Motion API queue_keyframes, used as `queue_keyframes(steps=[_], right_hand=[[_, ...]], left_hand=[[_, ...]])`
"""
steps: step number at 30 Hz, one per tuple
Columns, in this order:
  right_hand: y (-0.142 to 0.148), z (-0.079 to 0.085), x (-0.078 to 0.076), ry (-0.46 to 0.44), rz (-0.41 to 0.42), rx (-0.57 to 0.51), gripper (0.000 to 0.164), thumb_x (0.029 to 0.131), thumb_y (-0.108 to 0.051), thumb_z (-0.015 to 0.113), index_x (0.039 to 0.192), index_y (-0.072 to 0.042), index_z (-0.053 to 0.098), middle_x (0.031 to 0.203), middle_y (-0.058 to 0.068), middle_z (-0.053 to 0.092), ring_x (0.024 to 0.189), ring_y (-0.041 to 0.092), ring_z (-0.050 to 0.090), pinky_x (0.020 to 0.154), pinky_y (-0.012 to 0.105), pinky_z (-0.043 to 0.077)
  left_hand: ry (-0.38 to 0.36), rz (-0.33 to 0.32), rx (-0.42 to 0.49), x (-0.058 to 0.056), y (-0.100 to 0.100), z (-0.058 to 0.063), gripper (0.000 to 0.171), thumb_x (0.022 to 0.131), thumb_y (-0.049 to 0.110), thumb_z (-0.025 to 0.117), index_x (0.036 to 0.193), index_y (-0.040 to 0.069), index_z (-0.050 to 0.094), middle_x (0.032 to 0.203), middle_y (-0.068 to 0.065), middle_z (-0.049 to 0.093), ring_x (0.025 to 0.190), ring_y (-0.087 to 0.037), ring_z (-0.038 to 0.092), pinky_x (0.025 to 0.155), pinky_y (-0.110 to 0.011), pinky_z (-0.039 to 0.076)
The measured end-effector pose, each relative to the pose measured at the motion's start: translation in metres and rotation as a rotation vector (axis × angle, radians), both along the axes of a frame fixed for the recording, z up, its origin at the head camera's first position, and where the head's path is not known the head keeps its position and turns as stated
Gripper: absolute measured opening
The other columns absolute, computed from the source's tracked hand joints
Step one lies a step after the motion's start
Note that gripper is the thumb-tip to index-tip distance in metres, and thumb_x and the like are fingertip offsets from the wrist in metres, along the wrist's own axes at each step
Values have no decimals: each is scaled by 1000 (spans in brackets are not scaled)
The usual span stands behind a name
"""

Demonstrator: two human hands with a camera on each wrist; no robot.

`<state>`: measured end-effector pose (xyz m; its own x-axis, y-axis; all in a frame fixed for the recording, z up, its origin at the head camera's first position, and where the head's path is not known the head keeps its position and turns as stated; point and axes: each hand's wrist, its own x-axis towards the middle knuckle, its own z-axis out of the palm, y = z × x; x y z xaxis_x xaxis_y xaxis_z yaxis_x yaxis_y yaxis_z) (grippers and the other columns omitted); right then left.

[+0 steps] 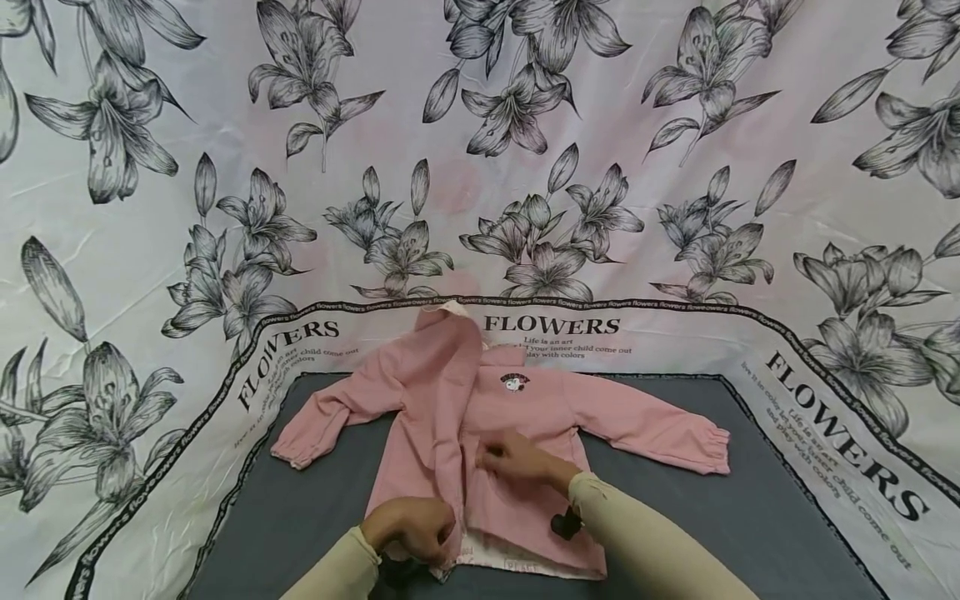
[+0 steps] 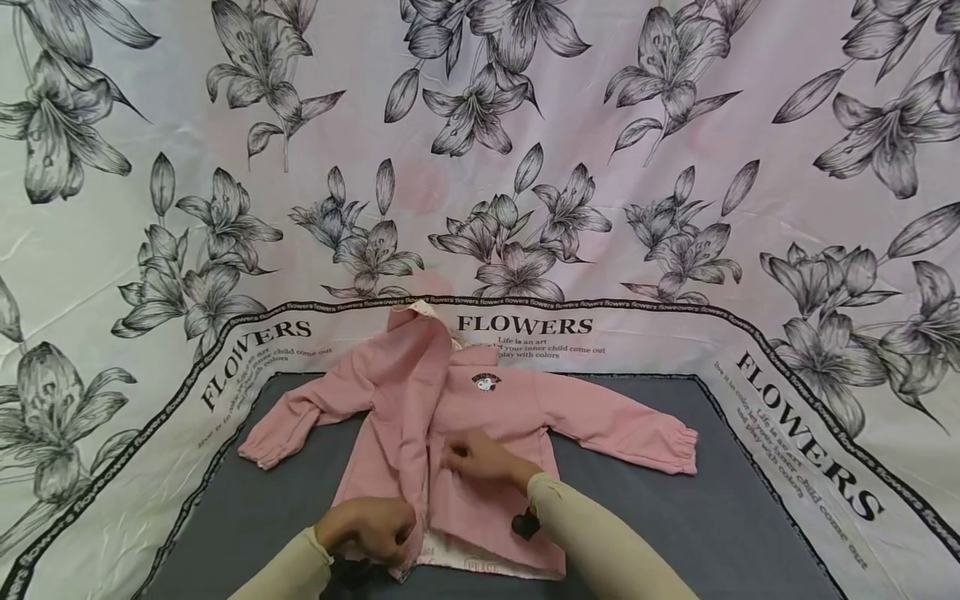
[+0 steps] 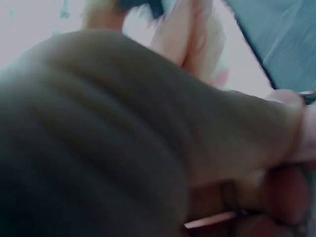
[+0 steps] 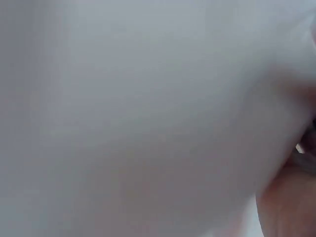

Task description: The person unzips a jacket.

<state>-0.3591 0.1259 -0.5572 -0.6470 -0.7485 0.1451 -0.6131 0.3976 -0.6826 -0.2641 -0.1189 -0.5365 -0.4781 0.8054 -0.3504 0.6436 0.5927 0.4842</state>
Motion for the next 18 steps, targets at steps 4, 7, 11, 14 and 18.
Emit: queue_keyframes(steps=[4, 7, 11, 14, 18], right_hand=[[17, 18, -14, -19, -208, -71, 22, 102, -22, 59, 80, -21, 62, 68, -5, 60, 60, 8, 53, 61, 25, 45], [24, 28, -19, -20, -189, -34, 22, 102, -25, 59, 81, -23, 63, 68, -5, 61, 61, 10, 53, 61, 26, 45], [24, 31, -21, -15, -102, -8, 23, 102, -30, 59, 81, -20, 64, 67, -4, 64, 60, 9, 54, 60, 25, 46], [23, 30, -21, -8, -98, -9, 25, 101, -31, 61, 79, -20, 65, 65, -5, 64, 58, 9, 54, 59, 24, 45], [23, 28, -23, 11, -114, 0, 25, 100, -31, 62, 76, -24, 64, 63, -9, 64, 57, 9, 55, 59, 24, 46]], left_hand=[[-63, -17, -33, 5, 1, 1, 47, 82, 11, 68, 49, 20, 37, 45, 15, 20, 39, 1, 13, 39, -17, 16], [-66, 25, -18, 6, -1, 2, 48, 82, 11, 68, 48, 19, 36, 44, 15, 20, 38, 1, 13, 38, -17, 16], [-78, 59, -28, 6, -2, 2, 44, 83, 14, 70, 48, 20, 42, 43, 16, 26, 37, 1, 19, 37, -18, 19], [-101, 74, -41, 4, -1, 1, 44, 85, 18, 70, 50, 20, 45, 44, 15, 30, 37, -1, 23, 38, -19, 23], [-102, 97, -59, 4, 2, 1, 46, 86, 24, 71, 49, 20, 45, 43, 15, 31, 38, -2, 26, 38, -19, 24]])
